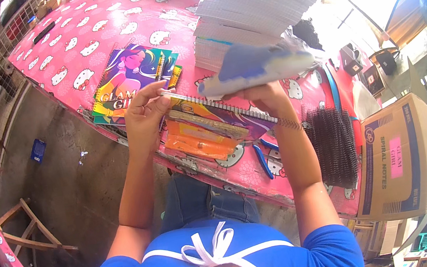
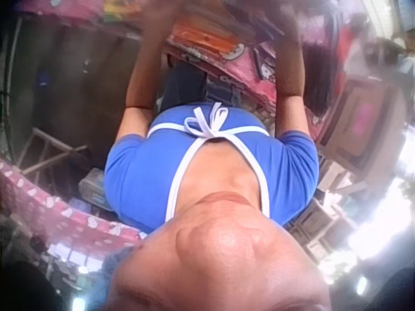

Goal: The person threads a spiral wire through the pre-punched holes of notebook pages and covers, then uses pliers to trim and secure the ends.

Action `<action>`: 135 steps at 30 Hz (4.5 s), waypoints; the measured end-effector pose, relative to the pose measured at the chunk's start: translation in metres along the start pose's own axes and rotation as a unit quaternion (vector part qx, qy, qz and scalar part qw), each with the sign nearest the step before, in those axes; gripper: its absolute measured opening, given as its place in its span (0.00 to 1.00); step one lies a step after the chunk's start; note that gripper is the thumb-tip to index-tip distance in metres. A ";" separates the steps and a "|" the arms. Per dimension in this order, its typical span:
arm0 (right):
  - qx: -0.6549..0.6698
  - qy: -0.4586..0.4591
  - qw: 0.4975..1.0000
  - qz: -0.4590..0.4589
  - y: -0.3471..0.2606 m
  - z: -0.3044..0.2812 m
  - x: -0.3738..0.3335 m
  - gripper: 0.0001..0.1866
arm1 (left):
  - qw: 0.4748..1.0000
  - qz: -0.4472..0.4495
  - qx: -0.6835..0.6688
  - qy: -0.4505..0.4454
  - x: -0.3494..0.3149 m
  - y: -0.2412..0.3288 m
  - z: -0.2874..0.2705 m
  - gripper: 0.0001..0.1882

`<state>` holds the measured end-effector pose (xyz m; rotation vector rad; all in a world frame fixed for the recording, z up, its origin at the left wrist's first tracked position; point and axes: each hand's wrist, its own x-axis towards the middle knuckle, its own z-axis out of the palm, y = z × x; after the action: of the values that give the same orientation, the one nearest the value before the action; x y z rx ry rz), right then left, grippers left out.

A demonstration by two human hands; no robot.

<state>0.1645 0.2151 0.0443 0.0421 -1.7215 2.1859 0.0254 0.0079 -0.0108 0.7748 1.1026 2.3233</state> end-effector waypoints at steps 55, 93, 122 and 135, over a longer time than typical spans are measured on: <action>-0.685 0.095 0.720 0.056 0.040 0.034 -0.184 0.24 | 0.822 0.461 0.243 0.231 0.043 0.094 -0.009 0.10; -0.508 0.246 0.790 -0.240 -0.037 0.015 -0.091 0.36 | 0.979 -0.012 0.011 -0.206 0.039 0.080 0.067 0.21; -0.738 0.358 0.559 0.124 0.032 -0.091 -0.143 0.15 | 0.739 0.331 0.580 -0.086 -0.031 0.032 0.099 0.42; -0.485 0.318 0.808 -0.103 -0.021 0.027 -0.137 0.12 | 0.816 0.265 0.463 -0.222 -0.024 -0.009 0.110 0.10</action>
<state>0.2937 0.1580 0.0381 -0.6451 -2.0219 0.7879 0.1162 0.0588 0.0319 2.0774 1.9609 1.6574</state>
